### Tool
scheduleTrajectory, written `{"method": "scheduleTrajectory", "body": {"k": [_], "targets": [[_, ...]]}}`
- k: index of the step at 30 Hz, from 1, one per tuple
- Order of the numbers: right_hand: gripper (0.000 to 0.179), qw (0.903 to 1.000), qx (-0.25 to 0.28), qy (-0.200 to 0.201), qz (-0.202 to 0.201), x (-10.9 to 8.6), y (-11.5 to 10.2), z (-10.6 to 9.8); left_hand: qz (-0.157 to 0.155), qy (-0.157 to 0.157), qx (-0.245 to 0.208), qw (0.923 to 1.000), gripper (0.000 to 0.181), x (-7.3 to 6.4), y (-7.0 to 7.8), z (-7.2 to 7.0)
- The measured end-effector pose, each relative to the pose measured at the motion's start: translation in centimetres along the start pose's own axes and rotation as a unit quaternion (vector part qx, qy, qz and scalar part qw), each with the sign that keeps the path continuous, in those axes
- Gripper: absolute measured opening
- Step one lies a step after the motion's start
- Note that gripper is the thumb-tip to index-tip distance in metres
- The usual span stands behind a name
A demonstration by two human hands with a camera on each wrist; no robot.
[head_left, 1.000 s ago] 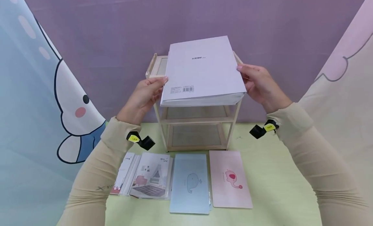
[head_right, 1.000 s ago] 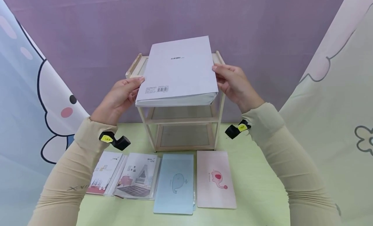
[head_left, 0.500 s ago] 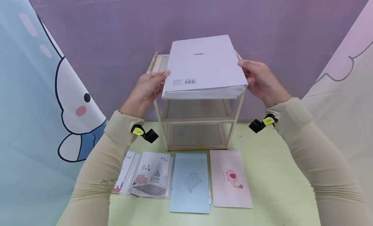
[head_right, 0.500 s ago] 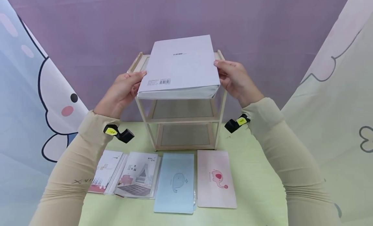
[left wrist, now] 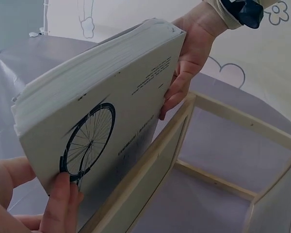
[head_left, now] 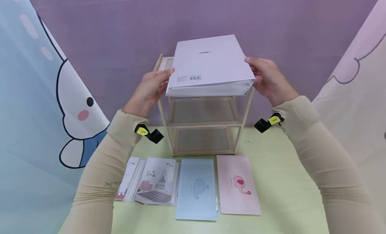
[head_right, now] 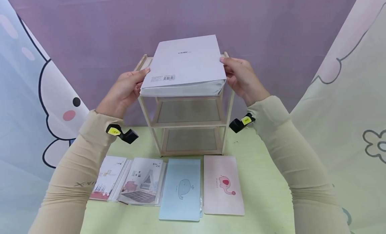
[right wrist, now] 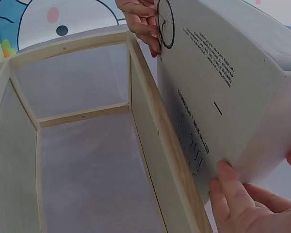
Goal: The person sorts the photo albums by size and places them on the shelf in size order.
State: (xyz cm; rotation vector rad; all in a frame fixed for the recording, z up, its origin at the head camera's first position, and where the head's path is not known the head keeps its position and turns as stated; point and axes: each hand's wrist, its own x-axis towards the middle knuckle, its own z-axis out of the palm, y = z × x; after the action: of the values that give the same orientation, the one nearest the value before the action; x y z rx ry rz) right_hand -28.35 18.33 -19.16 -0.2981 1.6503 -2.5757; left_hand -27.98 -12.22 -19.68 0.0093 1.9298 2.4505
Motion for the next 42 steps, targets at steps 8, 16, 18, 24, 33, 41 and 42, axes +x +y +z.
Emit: {"method": "scheduleTrajectory", "body": {"k": [8,16,18,24,33,41,42], "targets": [[0.011,0.9995,0.018,0.015,0.02,0.6,-0.4,0.5,-0.012,-0.01,-0.023,0.9996,0.014,0.4,0.7,-0.1],[0.011,0.9972,0.06,0.039,0.023,1.5,-0.7,0.7,-0.013,-0.017,-0.058,0.9981,0.011,1.1,1.0,0.5],[0.01,0.9973,0.056,0.041,0.025,1.7,-0.6,0.7,-0.013,-0.015,-0.057,0.9982,0.012,1.2,1.0,0.7],[0.009,0.9973,0.05,0.047,0.026,2.0,-0.6,0.8,-0.015,-0.008,-0.05,0.9986,0.011,1.5,1.3,0.8],[0.007,0.9975,0.03,0.056,0.032,2.7,-0.6,1.3,-0.02,0.001,-0.052,0.9985,0.01,2.1,1.6,0.7],[0.011,0.9981,0.011,0.056,0.026,3.4,-0.2,1.5,-0.037,-0.004,-0.06,0.9975,0.011,2.7,2.0,0.5],[0.01,0.9979,0.011,0.058,0.027,3.4,-0.1,1.5,-0.037,-0.007,-0.059,0.9975,0.011,2.7,2.0,0.4]]}}
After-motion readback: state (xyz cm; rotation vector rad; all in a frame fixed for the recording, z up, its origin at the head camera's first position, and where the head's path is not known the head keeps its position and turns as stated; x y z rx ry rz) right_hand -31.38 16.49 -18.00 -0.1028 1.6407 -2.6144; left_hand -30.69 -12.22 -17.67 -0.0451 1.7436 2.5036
